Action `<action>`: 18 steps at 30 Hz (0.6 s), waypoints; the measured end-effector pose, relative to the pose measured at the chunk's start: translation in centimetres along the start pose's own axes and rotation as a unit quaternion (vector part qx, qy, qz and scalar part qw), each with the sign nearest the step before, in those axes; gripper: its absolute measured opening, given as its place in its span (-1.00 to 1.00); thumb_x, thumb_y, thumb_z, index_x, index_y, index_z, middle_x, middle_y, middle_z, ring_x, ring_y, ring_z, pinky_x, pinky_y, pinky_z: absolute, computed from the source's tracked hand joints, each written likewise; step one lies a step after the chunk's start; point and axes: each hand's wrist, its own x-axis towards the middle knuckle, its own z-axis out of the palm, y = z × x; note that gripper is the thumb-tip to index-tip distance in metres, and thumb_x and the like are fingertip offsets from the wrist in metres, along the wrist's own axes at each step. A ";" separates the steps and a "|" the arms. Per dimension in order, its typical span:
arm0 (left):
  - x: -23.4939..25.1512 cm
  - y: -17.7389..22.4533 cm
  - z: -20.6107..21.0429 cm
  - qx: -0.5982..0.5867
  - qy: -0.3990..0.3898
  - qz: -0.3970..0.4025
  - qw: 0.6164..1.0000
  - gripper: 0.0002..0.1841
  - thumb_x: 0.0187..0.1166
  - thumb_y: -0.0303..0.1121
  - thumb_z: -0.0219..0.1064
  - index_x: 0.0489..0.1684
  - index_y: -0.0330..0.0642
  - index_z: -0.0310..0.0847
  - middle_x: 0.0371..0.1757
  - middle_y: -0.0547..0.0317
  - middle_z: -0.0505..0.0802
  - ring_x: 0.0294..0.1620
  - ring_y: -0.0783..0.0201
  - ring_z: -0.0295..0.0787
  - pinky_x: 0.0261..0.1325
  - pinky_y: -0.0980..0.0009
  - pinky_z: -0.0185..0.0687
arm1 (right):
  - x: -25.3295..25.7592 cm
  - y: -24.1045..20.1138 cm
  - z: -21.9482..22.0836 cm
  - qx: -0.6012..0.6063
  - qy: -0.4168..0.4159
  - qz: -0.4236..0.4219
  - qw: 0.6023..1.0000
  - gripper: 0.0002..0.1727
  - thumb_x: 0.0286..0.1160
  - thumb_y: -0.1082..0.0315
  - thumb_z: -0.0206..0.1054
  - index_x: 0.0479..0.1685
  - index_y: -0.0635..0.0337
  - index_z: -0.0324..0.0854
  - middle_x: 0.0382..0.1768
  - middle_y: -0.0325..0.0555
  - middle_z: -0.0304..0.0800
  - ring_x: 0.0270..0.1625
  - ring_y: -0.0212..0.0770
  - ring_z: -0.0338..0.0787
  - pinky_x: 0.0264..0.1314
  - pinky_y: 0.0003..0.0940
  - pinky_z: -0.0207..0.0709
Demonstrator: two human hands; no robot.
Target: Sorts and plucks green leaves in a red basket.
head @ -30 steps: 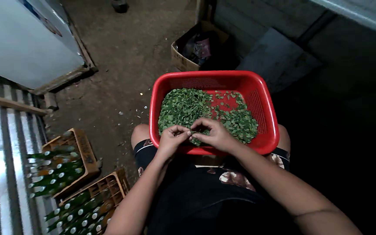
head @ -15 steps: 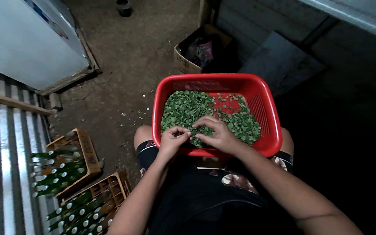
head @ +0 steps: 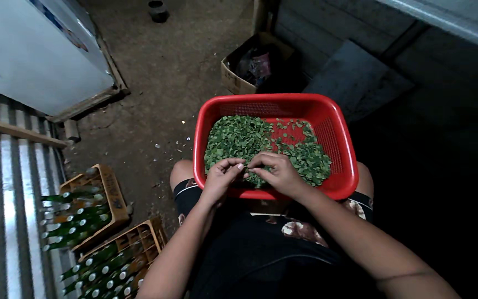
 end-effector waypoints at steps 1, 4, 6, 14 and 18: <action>0.1 -0.1 0.0 0.001 -0.004 0.002 1.000 -0.88 0.65 -0.61 0.22 -0.06 -0.37 0.67 -0.24 0.16 0.85 -0.25 0.34 0.85 -0.01 0.39 0.83 | 0.0 0.0 0.0 -0.001 -0.003 -0.003 1.000 -0.86 0.53 0.47 0.35 -0.19 0.36 0.80 -0.17 -0.05 0.85 -0.09 -0.46 0.80 0.10 -0.60 0.67; 0.3 -0.1 0.3 0.009 -0.007 0.004 1.000 -0.91 0.60 -0.65 0.25 -0.15 -0.34 0.66 -0.31 0.20 0.85 -0.30 0.38 0.83 -0.05 0.44 0.81 | -0.1 0.0 -0.2 -0.001 -0.007 -0.008 1.000 -0.85 0.53 0.46 0.35 -0.19 0.36 0.80 -0.15 -0.05 0.86 -0.07 -0.47 0.81 0.12 -0.61 0.67; 0.5 -0.3 0.4 0.014 -0.003 0.005 1.000 -0.90 0.60 -0.65 0.24 -0.15 -0.34 0.66 -0.32 0.20 0.84 -0.30 0.38 0.82 -0.06 0.44 0.80 | -0.1 0.2 -0.2 -0.002 -0.009 -0.013 1.000 -0.85 0.54 0.45 0.35 -0.19 0.35 0.80 -0.15 -0.05 0.86 -0.07 -0.46 0.81 0.11 -0.60 0.67; 0.7 -0.5 0.9 -0.007 0.016 -0.014 1.000 -0.87 0.63 -0.66 0.18 -0.15 -0.32 0.64 -0.30 0.18 0.81 -0.32 0.37 0.79 -0.13 0.43 0.78 | -0.1 0.3 -0.3 0.016 -0.009 0.000 1.000 -0.87 0.51 0.48 0.36 -0.20 0.37 0.80 -0.15 -0.05 0.86 -0.08 -0.48 0.81 0.10 -0.60 0.68; 0.5 -0.4 1.1 -0.023 0.013 -0.029 0.999 -0.84 0.65 -0.66 0.15 -0.15 -0.34 0.67 -0.28 0.17 0.83 -0.32 0.37 0.79 -0.12 0.43 0.80 | -0.2 0.1 -0.2 0.059 0.008 0.046 0.997 -0.88 0.46 0.49 0.38 -0.21 0.38 0.78 -0.16 -0.08 0.85 -0.11 -0.52 0.79 0.07 -0.62 0.68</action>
